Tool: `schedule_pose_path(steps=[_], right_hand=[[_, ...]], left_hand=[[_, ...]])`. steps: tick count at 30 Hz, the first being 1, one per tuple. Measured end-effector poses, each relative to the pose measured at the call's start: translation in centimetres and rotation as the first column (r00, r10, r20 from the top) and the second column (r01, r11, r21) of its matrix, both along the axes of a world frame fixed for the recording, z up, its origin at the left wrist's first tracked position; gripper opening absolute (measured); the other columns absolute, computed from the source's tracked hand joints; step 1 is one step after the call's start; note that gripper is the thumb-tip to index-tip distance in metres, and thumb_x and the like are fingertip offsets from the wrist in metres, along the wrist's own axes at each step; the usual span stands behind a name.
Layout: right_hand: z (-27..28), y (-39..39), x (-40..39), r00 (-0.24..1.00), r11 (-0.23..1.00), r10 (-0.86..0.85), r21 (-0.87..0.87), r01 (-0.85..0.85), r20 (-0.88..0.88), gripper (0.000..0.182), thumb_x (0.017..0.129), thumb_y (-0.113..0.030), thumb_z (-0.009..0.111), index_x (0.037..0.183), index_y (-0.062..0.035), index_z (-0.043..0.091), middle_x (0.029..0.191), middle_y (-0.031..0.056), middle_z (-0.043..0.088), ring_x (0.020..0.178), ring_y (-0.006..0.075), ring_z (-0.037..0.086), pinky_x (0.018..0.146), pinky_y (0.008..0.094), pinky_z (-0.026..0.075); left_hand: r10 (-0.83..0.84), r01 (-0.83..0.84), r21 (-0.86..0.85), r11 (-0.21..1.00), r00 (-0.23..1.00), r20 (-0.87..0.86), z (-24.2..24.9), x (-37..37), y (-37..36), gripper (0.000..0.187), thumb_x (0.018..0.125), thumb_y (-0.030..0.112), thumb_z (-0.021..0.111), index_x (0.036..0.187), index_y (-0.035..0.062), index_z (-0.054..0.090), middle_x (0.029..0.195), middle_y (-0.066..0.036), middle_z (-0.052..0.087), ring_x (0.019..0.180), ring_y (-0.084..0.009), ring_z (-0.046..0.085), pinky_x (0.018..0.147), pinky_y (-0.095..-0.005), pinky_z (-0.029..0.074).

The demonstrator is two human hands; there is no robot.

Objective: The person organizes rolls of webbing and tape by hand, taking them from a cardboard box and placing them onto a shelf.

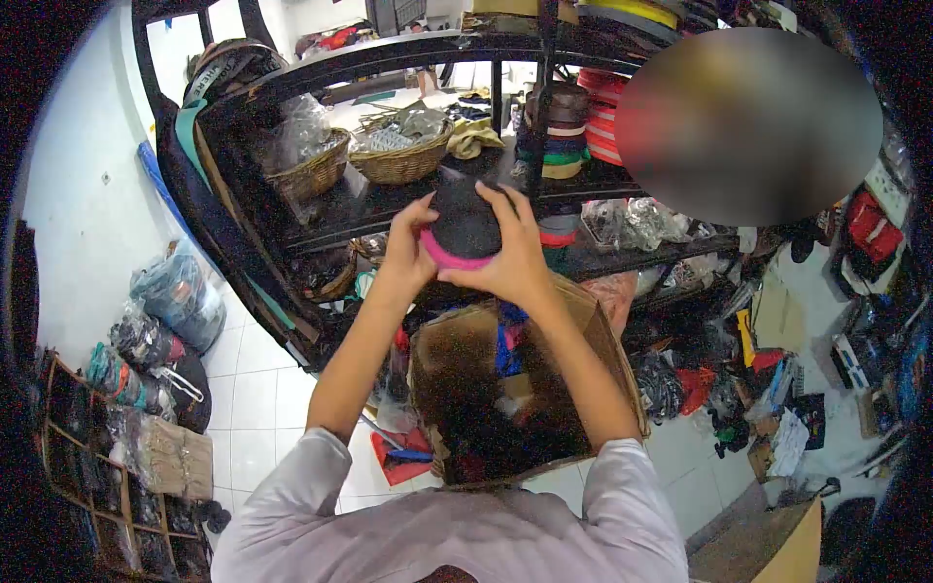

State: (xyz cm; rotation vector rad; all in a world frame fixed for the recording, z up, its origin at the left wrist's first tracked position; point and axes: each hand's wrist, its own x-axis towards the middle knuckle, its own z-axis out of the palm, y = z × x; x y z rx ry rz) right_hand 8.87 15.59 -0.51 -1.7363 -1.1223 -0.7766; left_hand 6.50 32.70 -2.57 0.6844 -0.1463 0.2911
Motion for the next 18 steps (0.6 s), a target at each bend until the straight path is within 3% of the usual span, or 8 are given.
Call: schedule_pose_path(steps=[2,4,6,8,12,14,16,18], right_hand=[[0.7,0.9,2.5,0.997,0.998,-0.049,0.024,0.05,-0.061,0.097,0.045,-0.036,0.091,0.128,-0.005,0.053,0.122,0.0234,0.053,0.114,0.0374,0.055,0.099,0.0447,0.045],[0.8,2.3,5.6,0.984,0.987,-0.136,0.066,0.144,-0.114,0.095,0.046,-0.042,0.09,0.125,-0.0018,0.056,0.112,0.0251,0.06,0.108,0.0371,0.059,0.095,0.0442,0.048],[0.9,3.9,8.1,0.963,0.971,-0.235,-0.002,0.237,-0.131,0.097,0.047,-0.046,0.088,0.127,-0.0004,0.054,0.114,0.0261,0.059,0.109,0.0389,0.059,0.094,0.0447,0.048],[0.5,5.3,10.3,0.945,0.956,-0.294,-0.05,0.29,-0.142,0.099,0.047,-0.049,0.088,0.128,-0.0009,0.054,0.114,0.0262,0.059,0.109,0.0401,0.058,0.094,0.0449,0.048],[-0.7,7.3,13.4,0.893,0.915,-0.398,-0.162,0.37,-0.211,0.095,0.049,-0.051,0.087,0.127,-0.0052,0.057,0.114,0.0256,0.06,0.109,0.0397,0.059,0.093,0.0452,0.049],[-0.7,7.4,13.9,0.921,0.947,-0.313,-0.153,0.284,-0.232,0.09,0.051,-0.05,0.087,0.125,-0.0064,0.059,0.113,0.023,0.062,0.107,0.038,0.06,0.093,0.0443,0.049],[-1.2,7.5,14.0,0.918,0.94,-0.333,-0.147,0.307,-0.216,0.089,0.051,-0.051,0.087,0.123,-0.0064,0.061,0.112,0.0213,0.064,0.106,0.0366,0.061,0.093,0.0437,0.049],[-1.7,7.7,14.6,0.955,0.969,-0.246,-0.04,0.243,-0.163,0.09,0.05,-0.053,0.088,0.122,-0.006,0.061,0.114,0.0222,0.063,0.107,0.0371,0.061,0.094,0.0435,0.048]], left_hand=[[0.028,-0.029,-0.009,1.0,0.997,-0.073,2.0,2.1,-0.3,0.042,0.079,0.011,0.056,0.119,0.0014,0.05,0.113,-0.012,0.058,0.104,-0.027,0.058,0.102,-0.0405,0.044],[-0.004,0.004,-0.031,1.0,1.0,-0.016,3.3,4.4,0.9,0.038,0.083,0.022,0.059,0.115,0.0022,0.052,0.11,-0.011,0.06,0.1,-0.0265,0.059,0.098,-0.0411,0.046],[0.163,-0.108,0.245,0.964,0.962,-0.218,4.0,6.5,2.1,0.043,0.09,0.035,0.055,0.117,0.0029,0.055,0.116,-0.011,0.059,0.107,-0.0253,0.057,0.098,-0.0407,0.042],[0.266,-0.142,0.505,0.852,0.947,-0.183,1.3,9.9,6.0,0.051,0.09,0.038,0.056,0.127,0.0035,0.048,0.128,-0.013,0.051,0.115,-0.0284,0.048,0.101,-0.0448,0.04],[0.362,-0.26,0.455,0.852,0.919,-0.153,1.1,8.2,5.3,0.051,0.093,0.038,0.055,0.128,0.0022,0.048,0.132,-0.01,0.048,0.117,-0.0279,0.046,0.102,-0.0428,0.039],[0.398,-0.322,0.427,0.845,0.912,-0.101,0.6,7.7,5.1,0.05,0.094,0.036,0.055,0.128,0.0012,0.05,0.135,-0.013,0.047,0.12,-0.0287,0.045,0.103,-0.0414,0.039],[0.393,-0.311,0.461,0.831,0.915,-0.092,0.4,7.4,5.0,0.049,0.094,0.033,0.055,0.13,0.0001,0.051,0.136,-0.015,0.046,0.123,-0.0288,0.044,0.103,-0.0384,0.041],[0.426,-0.364,0.481,0.797,0.905,-0.021,-0.3,7.3,5.0,0.054,0.094,0.032,0.055,0.136,-0.001,0.046,0.137,-0.017,0.045,0.123,-0.0292,0.046,0.102,-0.0366,0.042]])
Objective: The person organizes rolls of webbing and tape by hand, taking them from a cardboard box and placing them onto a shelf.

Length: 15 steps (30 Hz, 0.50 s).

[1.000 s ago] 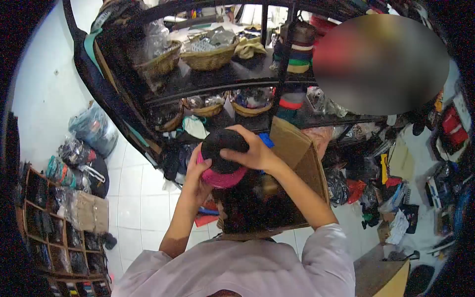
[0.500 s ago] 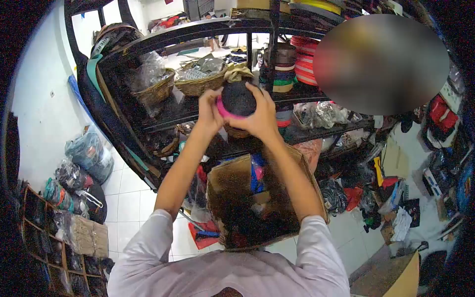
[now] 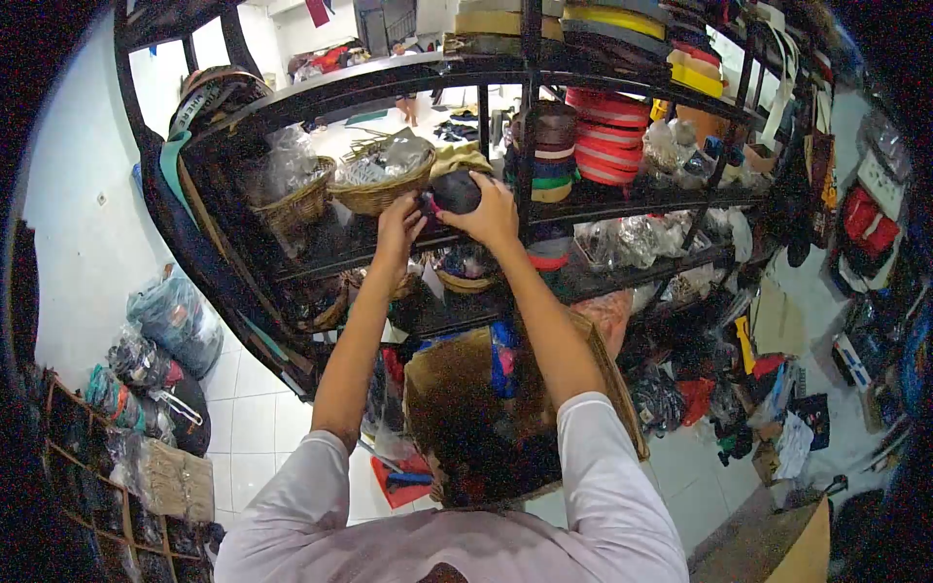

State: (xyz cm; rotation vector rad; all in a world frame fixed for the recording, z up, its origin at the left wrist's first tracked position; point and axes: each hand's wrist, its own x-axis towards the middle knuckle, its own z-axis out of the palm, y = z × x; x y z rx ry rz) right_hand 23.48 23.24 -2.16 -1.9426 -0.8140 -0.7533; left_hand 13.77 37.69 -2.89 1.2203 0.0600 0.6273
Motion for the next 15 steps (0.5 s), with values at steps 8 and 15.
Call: schedule_pose_path(steps=[8,15], right_hand=[[2.1,-2.2,-2.5,0.974,0.994,0.097,0.073,-0.083,-0.206,0.086,0.05,-0.048,0.09,0.117,-0.0004,0.064,0.107,0.02,0.068,0.097,0.0307,0.067,0.088,0.0368,0.051],[15.6,-7.5,-11.6,0.658,0.69,0.723,0.27,-0.672,-0.21,0.079,0.058,-0.034,0.086,0.124,0.0014,0.061,0.12,0.0117,0.062,0.111,0.0208,0.058,0.101,0.0361,0.042]], left_hand=[[-0.054,0.054,0.018,0.998,0.998,-0.026,-1.3,-1.1,1.0,0.041,0.094,0.013,0.054,0.131,-0.005,0.051,0.122,-0.011,0.057,0.108,-0.0163,0.057,0.093,-0.0266,0.048],[-0.192,0.189,0.25,0.95,0.981,-0.014,-1.7,-2.8,2.1,0.039,0.096,0.011,0.052,0.133,0.0012,0.052,0.134,-0.015,0.055,0.127,-0.025,0.05,0.101,-0.0326,0.042]])
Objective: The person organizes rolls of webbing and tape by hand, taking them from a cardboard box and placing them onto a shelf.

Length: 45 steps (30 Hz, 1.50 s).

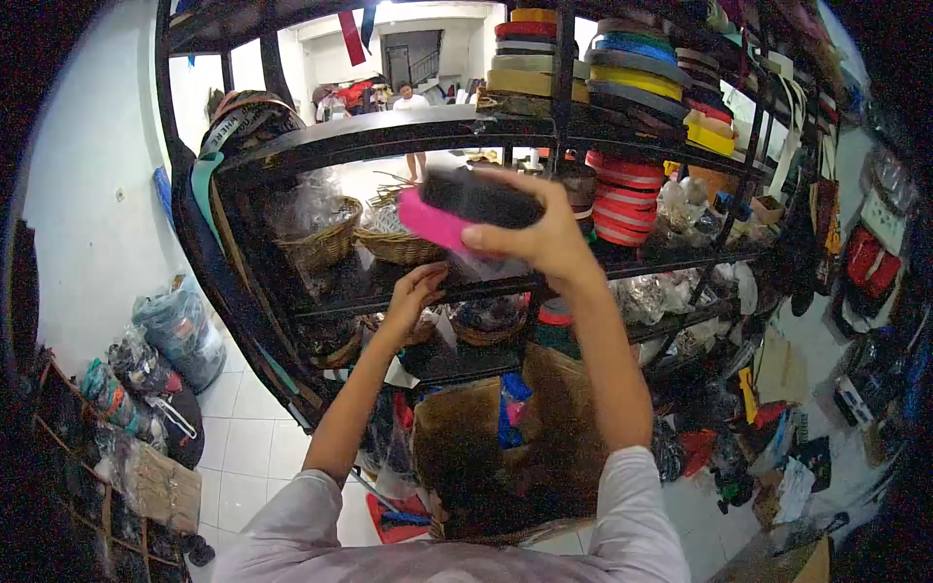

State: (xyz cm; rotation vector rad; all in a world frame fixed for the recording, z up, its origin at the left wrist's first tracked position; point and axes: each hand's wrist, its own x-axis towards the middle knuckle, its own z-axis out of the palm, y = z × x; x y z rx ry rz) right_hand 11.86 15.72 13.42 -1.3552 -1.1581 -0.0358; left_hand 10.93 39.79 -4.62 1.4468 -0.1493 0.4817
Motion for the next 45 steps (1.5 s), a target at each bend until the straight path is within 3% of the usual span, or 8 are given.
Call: schedule_pose_path(steps=[14,19,21,26,28,31,37,45], right_hand=[[11.3,17.0,15.4,0.634,0.691,-0.602,-0.08,0.718,0.485,0.114,0.058,-0.087,0.059,0.12,0.0087,0.058,0.113,0.0295,0.063,0.106,0.0372,0.064,0.094,0.0407,0.05],[9.5,15.5,13.3,0.512,0.684,-0.718,0.341,0.645,0.47,0.08,0.063,-0.067,0.073,0.113,-0.0059,0.064,0.104,0.0203,0.068,0.1,0.038,0.065,0.085,0.0476,0.052],[8.2,13.9,8.9,0.525,0.606,-0.747,0.743,0.285,0.408,0.026,0.078,-0.012,0.063,0.101,-0.0024,0.059,0.094,0.0166,0.056,0.091,0.029,0.057,0.084,0.0391,0.046],[1.4,-1.2,1.0,0.654,0.923,-0.385,0.259,0.285,0.651,0.033,0.077,-0.016,0.065,0.107,-0.0018,0.06,0.106,0.0172,0.065,0.095,0.0268,0.061,0.087,0.0401,0.048],[-5.2,-10.0,-0.9,0.734,0.679,-0.435,-0.346,0.648,0.522,0.038,0.088,-0.033,0.067,0.114,-0.0053,0.065,0.109,0.0136,0.068,0.098,0.0274,0.065,0.086,0.0381,0.05],[-16.3,-22.2,-1.6,0.856,0.848,-0.48,-0.148,0.509,0.19,0.021,0.088,-0.012,0.064,0.105,0.0008,0.065,0.109,0.0115,0.066,0.099,0.0184,0.063,0.088,0.0329,0.048],[-34.7,-34.1,-8.6,0.288,0.47,-0.839,-0.349,0.81,-0.461,0.011,0.086,-0.007,0.064,0.096,-0.005,0.062,0.089,0.0031,0.066,0.084,0.0092,0.06,0.075,0.0231,0.048],[-17.7,-24.9,3.9,0.788,0.781,-0.615,-0.143,0.608,-0.009,0.053,0.08,-0.018,0.077,0.124,-0.0021,0.054,0.11,0.0126,0.064,0.106,0.0211,0.062,0.091,0.0336,0.048]], left_hand=[[0.148,-0.31,0.481,0.82,0.927,0.344,-2.2,-0.4,-1.4,0.028,0.085,0.0,0.058,0.112,0.0023,0.062,0.128,-0.012,0.058,0.117,-0.0254,0.055,0.094,-0.0323,0.043],[0.146,-0.324,0.434,0.841,0.907,0.394,-2.6,0.1,-2.4,0.027,0.079,-0.005,0.058,0.105,0.0012,0.063,0.127,-0.015,0.057,0.123,-0.0313,0.052,0.105,-0.0384,0.038],[0.195,-0.406,0.52,0.752,0.89,0.413,-2.0,-0.2,-2.5,0.023,0.079,-0.004,0.059,0.101,-0.0003,0.064,0.125,-0.017,0.06,0.12,-0.031,0.054,0.104,-0.0382,0.039],[0.224,-0.447,0.585,0.676,0.882,0.416,-2.3,0.0,-2.7,0.019,0.079,0.001,0.061,0.098,0.0011,0.067,0.124,-0.017,0.059,0.119,-0.0322,0.053,0.102,-0.0384,0.039],[0.23,-0.458,0.673,0.581,0.885,0.405,-3.0,0.2,-3.0,0.02,0.08,0.004,0.063,0.1,0.003,0.068,0.128,-0.018,0.053,0.122,-0.0335,0.05,0.102,-0.0391,0.039],[0.186,-0.509,0.712,0.484,0.855,0.484,-3.1,-0.3,-4.7,0.02,0.082,0.007,0.064,0.101,0.0052,0.067,0.128,-0.017,0.051,0.121,-0.034,0.051,0.1,-0.0399,0.041],[0.111,-0.41,0.731,0.546,0.9,0.422,-0.3,-0.4,-11.3,0.021,0.08,0.004,0.064,0.101,0.0043,0.064,0.113,-0.014,0.062,0.106,-0.0278,0.06,0.086,-0.035,0.048],[0.228,-0.226,-0.176,0.958,0.974,-0.006,2.8,16.7,-7.2,0.037,0.096,0.035,0.051,0.119,0.0059,0.058,0.11,-0.01,0.064,0.103,-0.0233,0.061,0.09,-0.0351,0.049]])
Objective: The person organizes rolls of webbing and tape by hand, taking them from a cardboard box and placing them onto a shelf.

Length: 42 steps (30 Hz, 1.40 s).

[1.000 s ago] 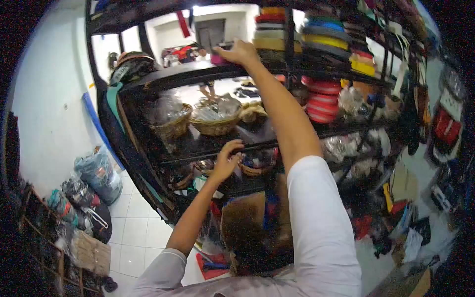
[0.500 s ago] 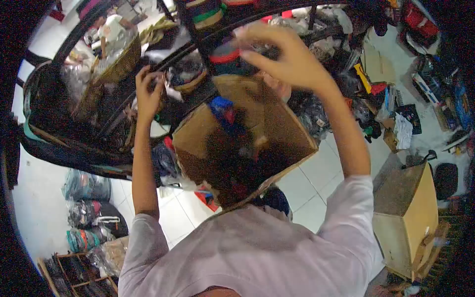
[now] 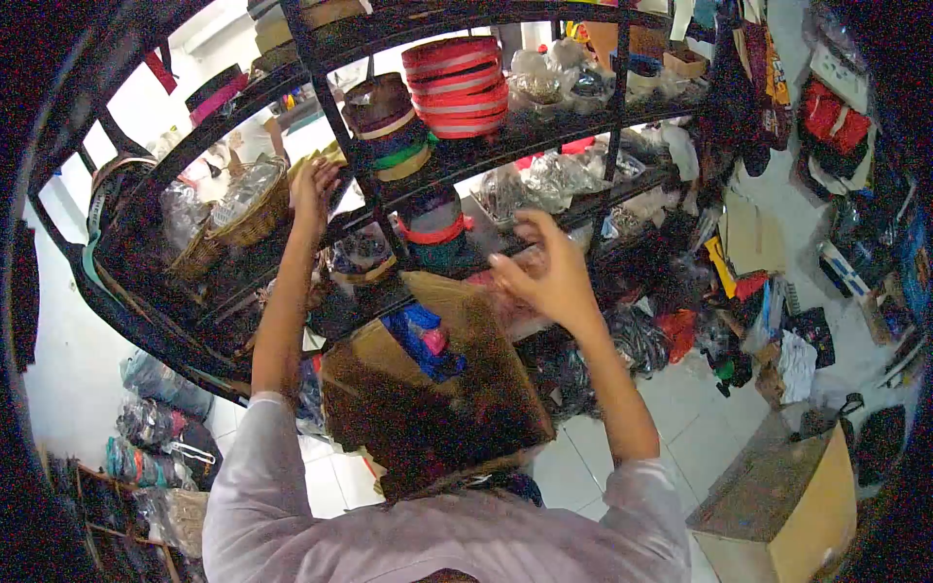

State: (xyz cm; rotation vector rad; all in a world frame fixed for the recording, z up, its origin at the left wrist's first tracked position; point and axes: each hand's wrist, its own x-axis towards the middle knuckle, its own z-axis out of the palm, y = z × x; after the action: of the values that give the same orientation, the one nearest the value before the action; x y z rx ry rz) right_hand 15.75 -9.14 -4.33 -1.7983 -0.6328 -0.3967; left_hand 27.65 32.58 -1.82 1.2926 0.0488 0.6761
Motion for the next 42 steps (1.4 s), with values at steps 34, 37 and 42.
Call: schedule_pose_path(steps=[34,37,42], right_hand=[[3.5,19.4,14.5,0.956,0.955,-0.294,-0.028,0.294,0.012,0.137,0.045,-0.045,0.091,0.147,-0.0052,0.01,0.134,0.0327,0.038,0.121,0.0492,0.044,0.1,0.0546,0.039],[3.5,18.7,14.9,0.984,0.989,-0.145,0.007,0.146,-0.107,0.14,0.049,-0.059,0.087,0.149,-0.0054,0.006,0.142,0.0348,0.027,0.13,0.0497,0.035,0.106,0.0527,0.034],[4.5,20.2,14.8,0.932,0.926,-0.199,0.253,0.28,-0.304,0.127,0.051,-0.066,0.084,0.148,-0.0105,0.024,0.143,0.0336,0.027,0.132,0.0483,0.031,0.108,0.0552,0.029]], left_hand=[[-0.489,0.545,0.044,0.838,0.783,-0.384,3.1,2.8,-0.3,0.064,0.098,0.061,0.028,0.107,0.004,0.056,0.092,-0.013,0.066,0.08,-0.0247,0.066,0.076,-0.0378,0.055],[-0.509,0.549,-0.012,0.836,0.766,-0.393,3.4,2.0,-0.9,0.076,0.096,0.066,0.025,0.117,-0.0005,0.054,0.088,-0.01,0.063,0.08,-0.024,0.066,0.074,-0.0386,0.057],[-0.656,0.634,-0.169,0.754,0.72,-0.226,2.4,1.7,-1.2,0.084,0.094,0.07,0.019,0.13,-0.0016,0.047,0.096,-0.013,0.064,0.085,-0.0255,0.067,0.076,-0.0408,0.058]])
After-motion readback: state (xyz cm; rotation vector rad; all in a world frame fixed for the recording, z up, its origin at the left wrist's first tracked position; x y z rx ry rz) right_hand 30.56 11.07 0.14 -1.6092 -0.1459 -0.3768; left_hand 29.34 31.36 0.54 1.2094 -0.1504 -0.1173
